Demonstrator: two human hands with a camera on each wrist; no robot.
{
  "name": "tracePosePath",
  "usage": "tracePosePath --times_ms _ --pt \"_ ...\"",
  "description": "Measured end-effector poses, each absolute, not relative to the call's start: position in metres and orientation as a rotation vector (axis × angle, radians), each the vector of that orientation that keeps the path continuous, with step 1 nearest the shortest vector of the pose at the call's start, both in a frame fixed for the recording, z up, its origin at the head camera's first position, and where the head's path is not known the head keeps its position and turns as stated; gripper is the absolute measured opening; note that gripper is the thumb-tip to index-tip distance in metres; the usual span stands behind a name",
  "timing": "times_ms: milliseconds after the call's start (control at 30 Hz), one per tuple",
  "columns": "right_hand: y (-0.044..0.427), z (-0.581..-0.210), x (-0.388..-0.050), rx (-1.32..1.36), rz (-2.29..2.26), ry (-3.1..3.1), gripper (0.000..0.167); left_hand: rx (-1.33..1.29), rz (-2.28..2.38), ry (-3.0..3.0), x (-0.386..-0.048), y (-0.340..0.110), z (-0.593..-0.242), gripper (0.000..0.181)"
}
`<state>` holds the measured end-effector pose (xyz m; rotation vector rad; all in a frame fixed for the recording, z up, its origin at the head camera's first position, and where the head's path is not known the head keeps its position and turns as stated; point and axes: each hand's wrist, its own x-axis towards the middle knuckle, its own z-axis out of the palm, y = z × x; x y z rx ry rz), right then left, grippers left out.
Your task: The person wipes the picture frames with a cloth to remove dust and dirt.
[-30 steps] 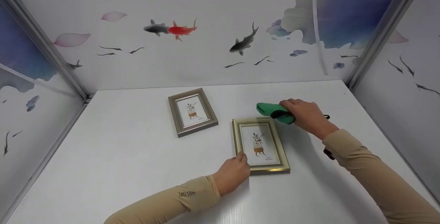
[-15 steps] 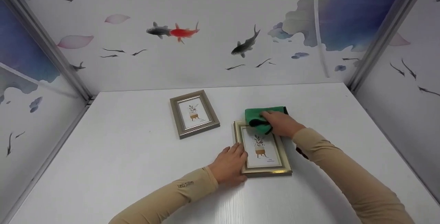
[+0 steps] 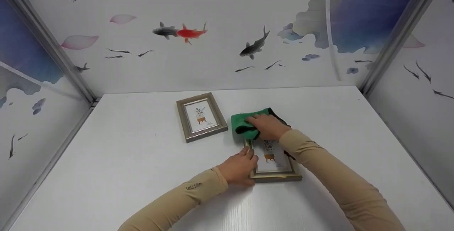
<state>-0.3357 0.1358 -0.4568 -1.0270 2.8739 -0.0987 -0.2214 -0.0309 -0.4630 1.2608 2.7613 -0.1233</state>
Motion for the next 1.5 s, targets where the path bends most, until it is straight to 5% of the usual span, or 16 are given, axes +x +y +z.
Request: tracePosePath --times_ms 500,867,1200,1500 --pt "0.150 -0.454 -0.335 -1.023 -0.158 2.842 0.060 1.238 -0.255 2.822 -0.220 -0.023 -0.465 0.062" --pt "0.184 -0.440 -0.337 -0.747 -0.013 2.939 0.018 1.218 -0.214 2.838 -0.219 -0.022 -0.461 0.060" --pt "0.138 -0.438 -0.343 -0.795 0.077 2.892 0.014 1.243 -0.128 2.824 -0.222 -0.021 -0.461 0.059" --pt "0.134 -0.460 -0.334 -1.141 -0.147 2.863 0.057 1.242 -0.117 2.807 -0.224 -0.025 -0.460 0.058"
